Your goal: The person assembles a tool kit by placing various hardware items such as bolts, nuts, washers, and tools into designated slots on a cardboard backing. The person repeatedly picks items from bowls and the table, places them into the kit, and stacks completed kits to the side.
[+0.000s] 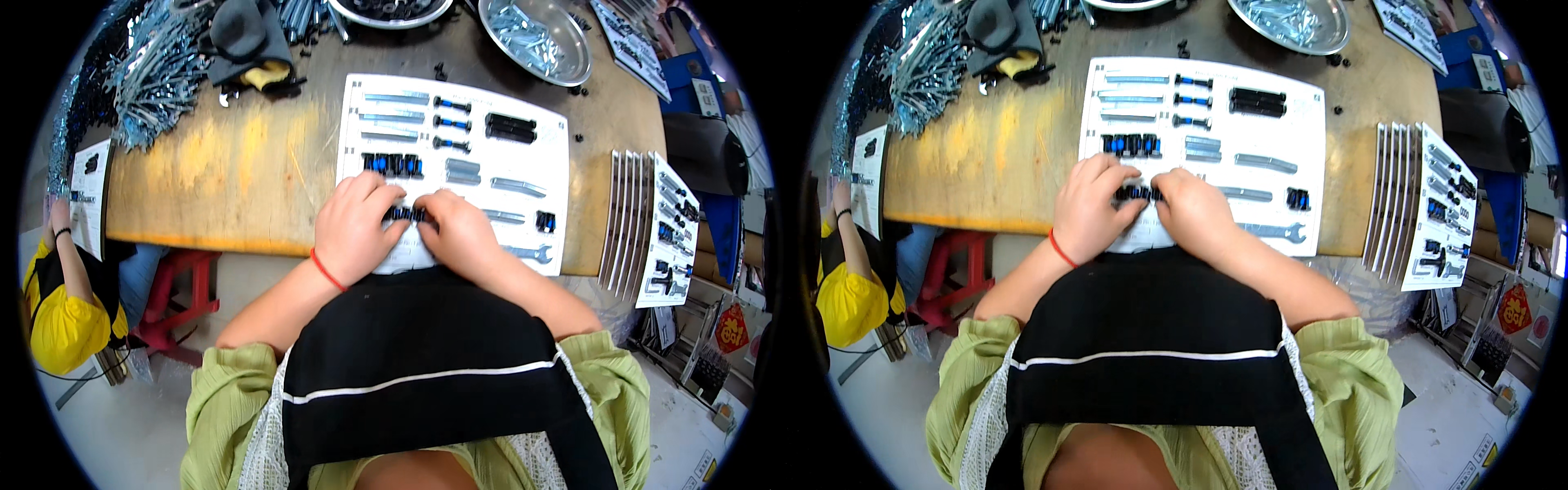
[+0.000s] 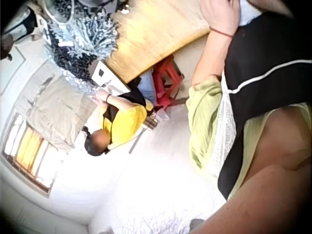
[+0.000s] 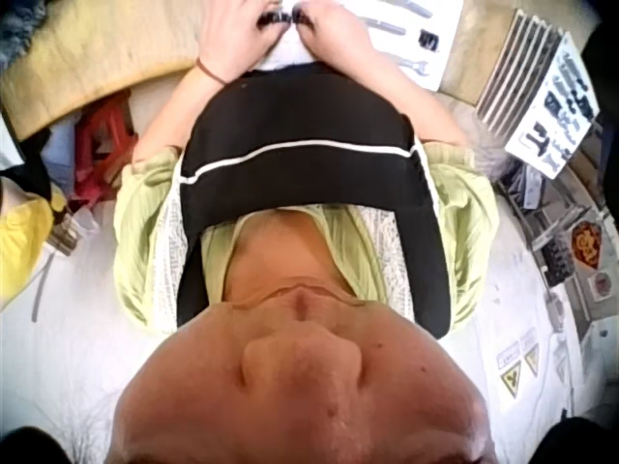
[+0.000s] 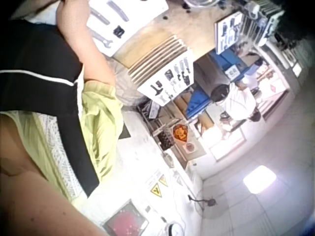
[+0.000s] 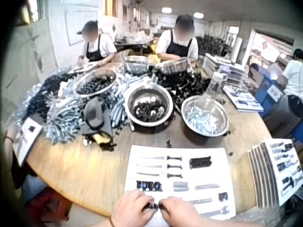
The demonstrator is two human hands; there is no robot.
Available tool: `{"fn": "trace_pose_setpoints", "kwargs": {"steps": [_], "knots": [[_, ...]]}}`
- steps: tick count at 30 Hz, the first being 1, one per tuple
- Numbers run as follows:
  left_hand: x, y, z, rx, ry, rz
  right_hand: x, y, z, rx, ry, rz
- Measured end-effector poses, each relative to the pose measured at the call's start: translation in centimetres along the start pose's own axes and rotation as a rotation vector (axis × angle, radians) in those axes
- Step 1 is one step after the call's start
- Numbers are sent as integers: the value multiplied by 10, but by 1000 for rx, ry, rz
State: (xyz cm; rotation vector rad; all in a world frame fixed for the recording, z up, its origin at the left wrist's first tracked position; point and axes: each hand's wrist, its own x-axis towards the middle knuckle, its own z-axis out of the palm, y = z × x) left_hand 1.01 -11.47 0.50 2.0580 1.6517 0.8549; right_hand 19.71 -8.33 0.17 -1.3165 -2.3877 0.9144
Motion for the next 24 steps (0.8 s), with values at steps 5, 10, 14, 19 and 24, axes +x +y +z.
{"fn": "trace_pose_setpoints", "kwargs": {"steps": [5,10,14,19,24], "knots": [[2,-4,-15,-34,9,8,1,-5,-7,9,-8,-7],[2,-12,-21,-110,-20,-1,7,-13,-22,8,-88,33],[5,-36,-24,-169,175,-13,25,-12,-45,-50,22,17],[11,-65,-29,-205,297,-232,111,24,-76,-312,308,-95],[18,-66,-27,-293,323,-345,218,61,-74,-370,383,29]]}}
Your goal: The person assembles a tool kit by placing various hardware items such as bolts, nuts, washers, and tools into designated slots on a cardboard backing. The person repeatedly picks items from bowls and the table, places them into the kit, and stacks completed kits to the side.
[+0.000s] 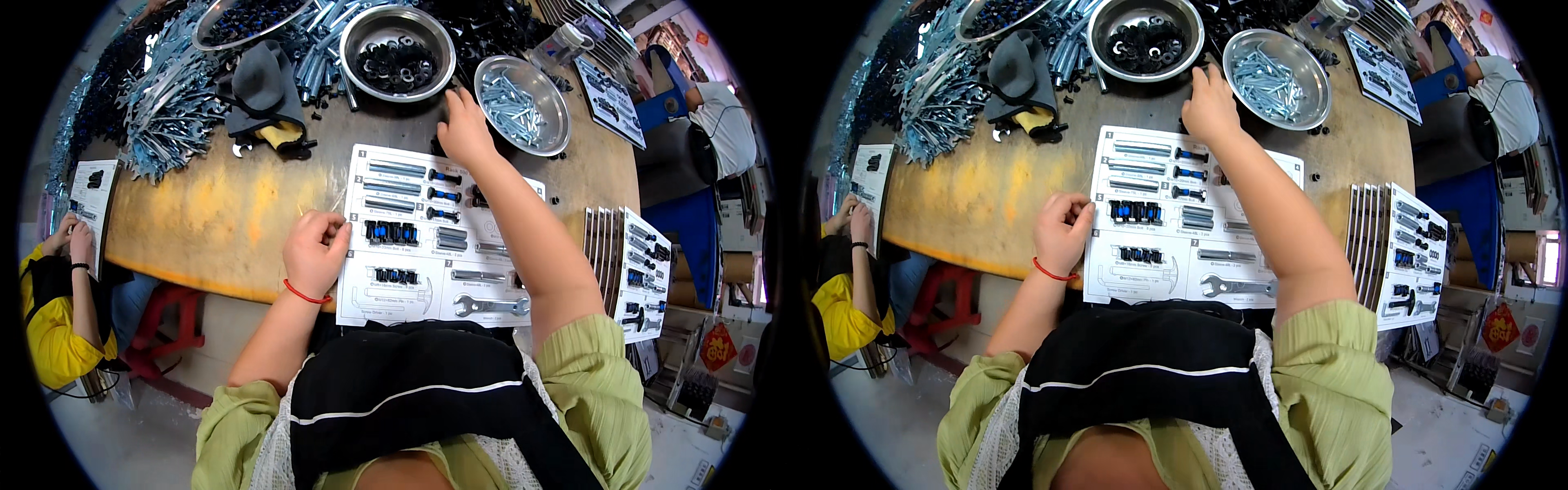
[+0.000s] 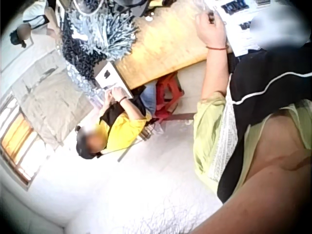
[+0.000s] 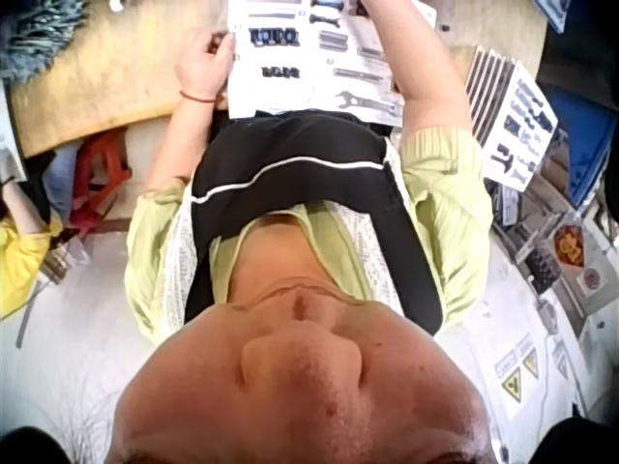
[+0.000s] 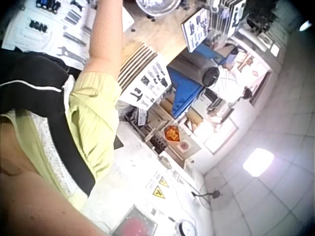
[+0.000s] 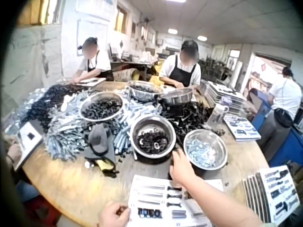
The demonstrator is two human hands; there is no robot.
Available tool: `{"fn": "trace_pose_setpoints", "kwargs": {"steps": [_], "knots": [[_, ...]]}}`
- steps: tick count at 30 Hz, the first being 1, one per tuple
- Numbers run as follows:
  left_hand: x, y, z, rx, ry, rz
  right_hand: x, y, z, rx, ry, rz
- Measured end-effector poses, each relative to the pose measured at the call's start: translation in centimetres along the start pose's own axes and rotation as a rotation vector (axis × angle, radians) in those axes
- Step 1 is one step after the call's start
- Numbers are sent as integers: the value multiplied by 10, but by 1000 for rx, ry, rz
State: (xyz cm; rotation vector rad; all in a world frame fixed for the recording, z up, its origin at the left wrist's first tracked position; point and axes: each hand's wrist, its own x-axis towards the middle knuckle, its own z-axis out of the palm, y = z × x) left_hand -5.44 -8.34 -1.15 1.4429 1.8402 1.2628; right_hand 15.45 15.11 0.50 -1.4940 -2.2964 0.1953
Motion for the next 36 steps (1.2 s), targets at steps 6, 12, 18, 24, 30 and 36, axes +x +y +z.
{"fn": "trace_pose_setpoints", "kwargs": {"steps": [6,12,18,24,30,36], "knots": [[-2,0,-2,24,18,16,49,10,21,63,-25,128],[-1,2,-6,72,0,-7,-8,-1,-4,-103,-78,92],[-10,-1,-8,5,-3,-34,-103,-15,-45,124,3,-124],[-38,-15,-16,-143,-169,143,-186,-38,-99,383,-352,-501],[-83,10,-18,32,-395,451,-258,-46,-79,1129,-890,99],[-104,-3,1,224,-338,400,-275,-54,-75,624,-548,174]]}}
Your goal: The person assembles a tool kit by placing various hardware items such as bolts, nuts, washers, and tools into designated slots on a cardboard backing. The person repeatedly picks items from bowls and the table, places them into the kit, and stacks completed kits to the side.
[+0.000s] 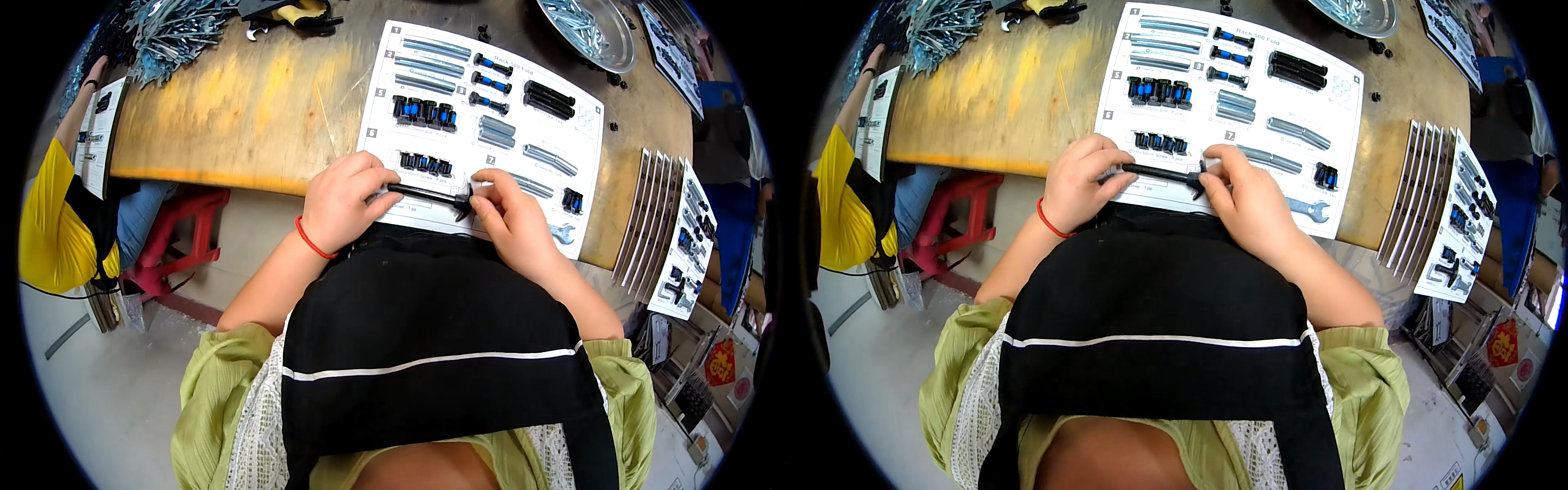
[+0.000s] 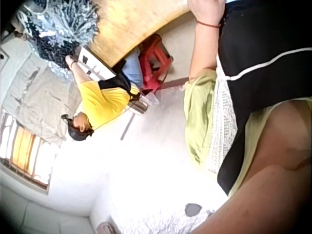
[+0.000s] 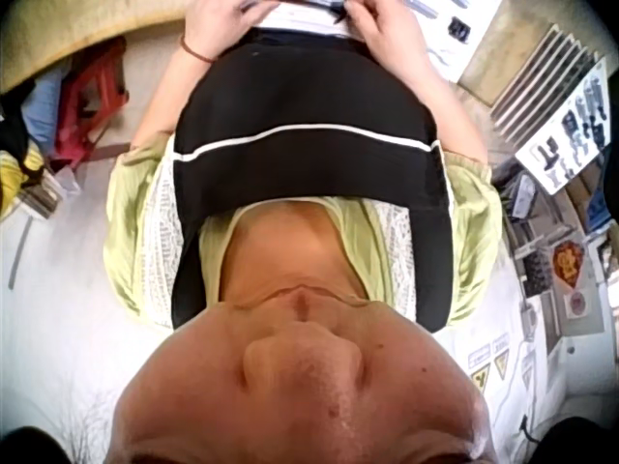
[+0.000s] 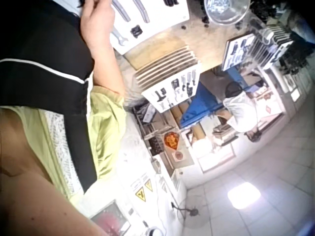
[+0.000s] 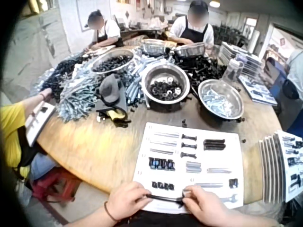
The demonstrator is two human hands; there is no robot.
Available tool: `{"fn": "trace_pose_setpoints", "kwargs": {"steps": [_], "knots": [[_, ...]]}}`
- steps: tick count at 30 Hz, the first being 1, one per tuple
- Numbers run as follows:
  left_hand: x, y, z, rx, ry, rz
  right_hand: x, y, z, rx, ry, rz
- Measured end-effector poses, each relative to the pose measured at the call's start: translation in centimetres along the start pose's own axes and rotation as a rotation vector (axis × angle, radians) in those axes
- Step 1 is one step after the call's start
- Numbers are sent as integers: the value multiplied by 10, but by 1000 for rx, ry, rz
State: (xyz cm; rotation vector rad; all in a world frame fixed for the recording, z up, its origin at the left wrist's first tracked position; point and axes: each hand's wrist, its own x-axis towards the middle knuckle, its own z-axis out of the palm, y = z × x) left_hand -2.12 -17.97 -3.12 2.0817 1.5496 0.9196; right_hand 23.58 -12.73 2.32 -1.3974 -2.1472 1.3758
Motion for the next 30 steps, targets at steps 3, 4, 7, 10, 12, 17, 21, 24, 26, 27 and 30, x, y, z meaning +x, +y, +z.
{"fn": "trace_pose_setpoints", "kwargs": {"steps": [3,4,7,10,12,17,21,24,26,27,30], "knots": [[-1,0,2,-17,12,-35,1,1,1,-251,63,-115],[-2,-1,2,-33,10,-56,2,-1,1,-316,54,-137],[0,1,4,-71,19,-86,6,10,10,-446,72,-239],[1,1,6,-86,42,-114,9,12,16,-466,134,-264],[1,-2,5,-96,48,-121,12,11,18,-491,155,-271],[10,-9,-4,-88,15,-80,20,5,13,-511,182,-308],[17,-5,-34,-202,94,-207,37,-11,-15,-393,197,-400],[28,-27,-37,-223,285,-314,77,-24,-55,-471,236,-345],[37,-33,-36,-227,317,-373,114,-38,-82,-547,269,-237],[40,-33,-35,-227,334,-408,137,-43,-94,-620,283,-218],[49,-35,-34,-155,283,-423,208,-49,-140,-687,369,-56]]}}
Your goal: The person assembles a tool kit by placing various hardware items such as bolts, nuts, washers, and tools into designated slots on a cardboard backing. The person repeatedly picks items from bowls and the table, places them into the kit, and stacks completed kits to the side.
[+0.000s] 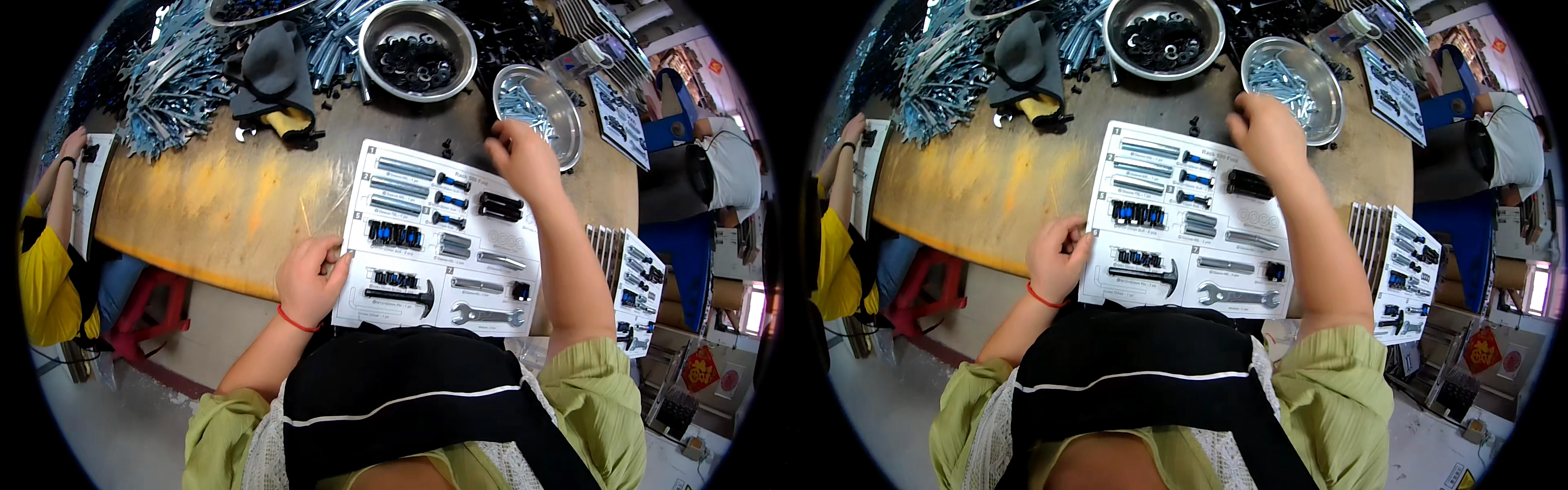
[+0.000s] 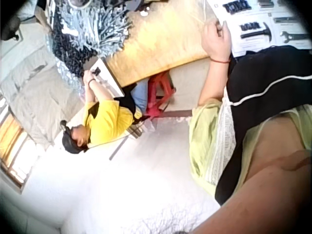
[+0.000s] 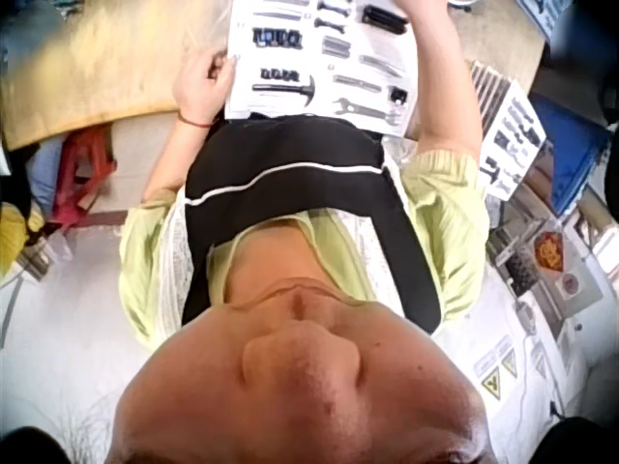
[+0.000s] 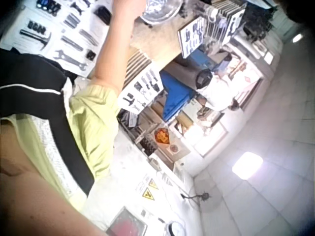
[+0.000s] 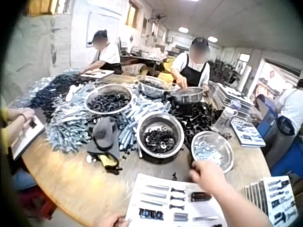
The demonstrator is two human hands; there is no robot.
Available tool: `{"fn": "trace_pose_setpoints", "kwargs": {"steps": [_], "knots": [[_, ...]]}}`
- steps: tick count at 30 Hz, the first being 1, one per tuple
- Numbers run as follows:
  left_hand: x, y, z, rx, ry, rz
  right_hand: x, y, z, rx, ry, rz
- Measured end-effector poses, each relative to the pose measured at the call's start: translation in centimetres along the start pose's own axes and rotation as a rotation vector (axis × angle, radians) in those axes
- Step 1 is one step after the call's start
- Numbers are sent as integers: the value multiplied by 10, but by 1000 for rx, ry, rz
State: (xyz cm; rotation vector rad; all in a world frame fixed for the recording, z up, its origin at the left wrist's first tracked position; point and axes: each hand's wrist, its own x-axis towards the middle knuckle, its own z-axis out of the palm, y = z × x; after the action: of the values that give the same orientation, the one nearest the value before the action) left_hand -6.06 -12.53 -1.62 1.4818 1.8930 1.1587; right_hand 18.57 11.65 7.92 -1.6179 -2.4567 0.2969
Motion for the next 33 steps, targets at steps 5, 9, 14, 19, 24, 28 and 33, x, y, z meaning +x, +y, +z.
{"fn": "trace_pose_setpoints", "kwargs": {"steps": [5,9,14,19,24,28,33], "knots": [[7,-4,-3,26,8,57,95,86,12,-234,76,233],[8,-4,-6,56,3,35,108,99,36,-301,-26,259],[7,-7,1,53,21,70,105,118,30,-286,151,93],[3,-7,9,41,12,56,65,130,6,353,588,148],[-15,-13,12,53,16,19,-40,42,11,992,284,78],[-27,-19,16,19,47,27,-144,-32,34,855,-94,-137],[-36,-15,20,18,76,49,-210,-72,76,587,-109,-606]]}}
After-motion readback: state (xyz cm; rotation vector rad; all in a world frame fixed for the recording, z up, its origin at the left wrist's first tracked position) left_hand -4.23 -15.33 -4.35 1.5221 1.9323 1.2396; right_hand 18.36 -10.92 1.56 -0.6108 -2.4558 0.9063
